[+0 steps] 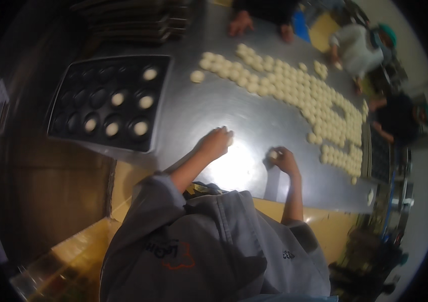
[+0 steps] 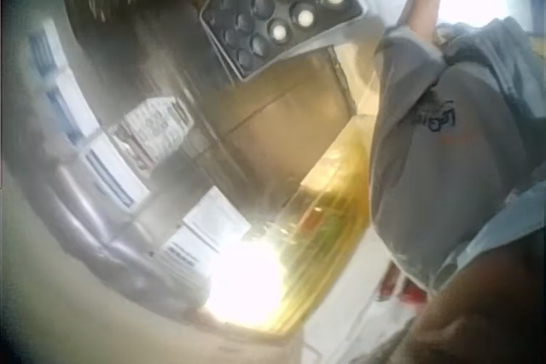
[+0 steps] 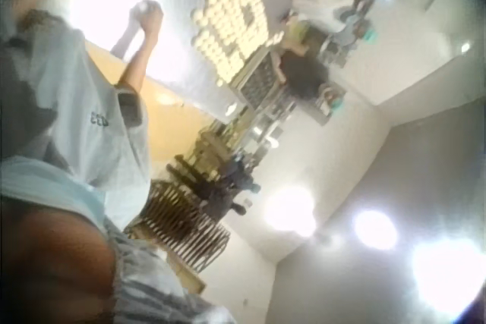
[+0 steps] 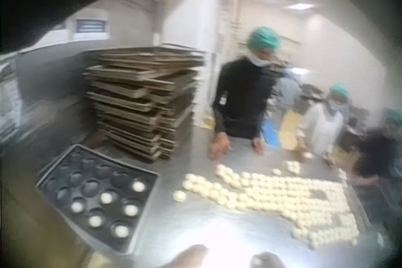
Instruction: The person shapes dough balls by hand on a stainless steel table, places them into a muffin-style tray, and سپس slides the loaded tray into a bakery rack.
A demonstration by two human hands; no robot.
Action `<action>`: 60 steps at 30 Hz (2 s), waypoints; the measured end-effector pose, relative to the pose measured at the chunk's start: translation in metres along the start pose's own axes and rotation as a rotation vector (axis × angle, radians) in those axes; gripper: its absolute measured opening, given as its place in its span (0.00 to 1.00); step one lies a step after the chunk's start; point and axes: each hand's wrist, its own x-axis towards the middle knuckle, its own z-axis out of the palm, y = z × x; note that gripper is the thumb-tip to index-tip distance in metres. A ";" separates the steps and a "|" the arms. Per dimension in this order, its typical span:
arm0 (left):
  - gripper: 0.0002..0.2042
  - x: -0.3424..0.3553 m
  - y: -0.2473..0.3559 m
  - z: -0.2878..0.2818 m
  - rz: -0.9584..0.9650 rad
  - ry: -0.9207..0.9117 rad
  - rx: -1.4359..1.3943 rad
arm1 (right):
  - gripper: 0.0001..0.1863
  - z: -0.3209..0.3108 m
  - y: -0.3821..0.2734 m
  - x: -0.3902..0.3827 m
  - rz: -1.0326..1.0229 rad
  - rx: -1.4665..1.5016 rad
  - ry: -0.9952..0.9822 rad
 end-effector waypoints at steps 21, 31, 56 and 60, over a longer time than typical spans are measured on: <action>0.23 -0.369 -0.192 -0.297 -0.496 0.798 -0.467 | 0.24 0.309 -0.560 0.213 -0.794 0.140 0.166; 0.21 -0.231 -0.269 -0.349 -0.281 0.670 -0.381 | 0.39 0.292 -0.495 0.267 -0.586 -0.139 0.274; 0.35 0.075 -0.101 -0.127 0.047 0.310 -0.065 | 0.05 0.089 -0.028 -0.048 0.435 -0.292 0.835; 0.31 0.163 -0.141 -0.084 -0.144 0.592 0.195 | 0.06 0.054 -0.001 -0.010 0.471 -0.169 0.839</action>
